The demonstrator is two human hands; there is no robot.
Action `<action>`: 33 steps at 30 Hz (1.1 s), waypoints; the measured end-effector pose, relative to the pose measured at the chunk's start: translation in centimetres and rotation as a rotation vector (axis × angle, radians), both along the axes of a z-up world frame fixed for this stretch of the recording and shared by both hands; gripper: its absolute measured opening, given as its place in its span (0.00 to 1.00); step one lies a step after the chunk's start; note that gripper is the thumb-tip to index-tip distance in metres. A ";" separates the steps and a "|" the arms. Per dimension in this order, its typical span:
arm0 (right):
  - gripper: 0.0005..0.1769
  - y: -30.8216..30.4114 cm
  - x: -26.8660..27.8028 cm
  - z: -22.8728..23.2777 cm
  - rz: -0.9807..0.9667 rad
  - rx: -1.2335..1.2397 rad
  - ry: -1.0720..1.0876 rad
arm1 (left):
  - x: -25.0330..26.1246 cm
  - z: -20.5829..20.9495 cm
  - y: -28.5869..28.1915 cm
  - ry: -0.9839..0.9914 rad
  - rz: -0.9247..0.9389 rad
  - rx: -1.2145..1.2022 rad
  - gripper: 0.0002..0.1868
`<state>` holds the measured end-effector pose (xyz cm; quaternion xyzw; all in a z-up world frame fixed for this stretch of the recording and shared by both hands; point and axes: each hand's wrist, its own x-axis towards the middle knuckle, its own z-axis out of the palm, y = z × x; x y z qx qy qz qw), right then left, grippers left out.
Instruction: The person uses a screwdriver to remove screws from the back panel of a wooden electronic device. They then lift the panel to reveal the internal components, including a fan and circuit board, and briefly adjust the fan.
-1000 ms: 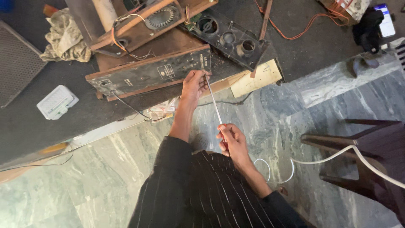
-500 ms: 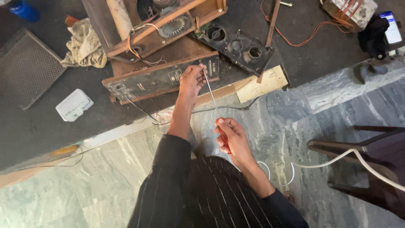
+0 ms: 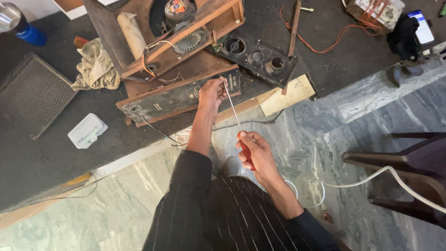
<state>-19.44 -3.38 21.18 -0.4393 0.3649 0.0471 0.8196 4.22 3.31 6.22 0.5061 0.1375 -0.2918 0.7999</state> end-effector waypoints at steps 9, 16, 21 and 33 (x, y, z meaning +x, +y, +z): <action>0.16 0.0 0.5 1.0 0.013 -0.030 -0.004 | 0.4 -0.8 -0.9 0.027 0.073 -0.018 0.08; 0.16 0.2 1.0 1.2 0.001 -0.034 0.050 | 0.5 -0.1 -1.2 0.030 0.088 0.024 0.09; 0.16 0.2 1.0 0.9 0.015 -0.033 0.056 | 0.7 -0.3 -1.2 0.027 0.089 0.075 0.07; 0.15 0.0 1.5 1.2 0.058 -0.154 0.110 | 0.1 3.3 -1.2 -0.027 0.132 0.337 0.12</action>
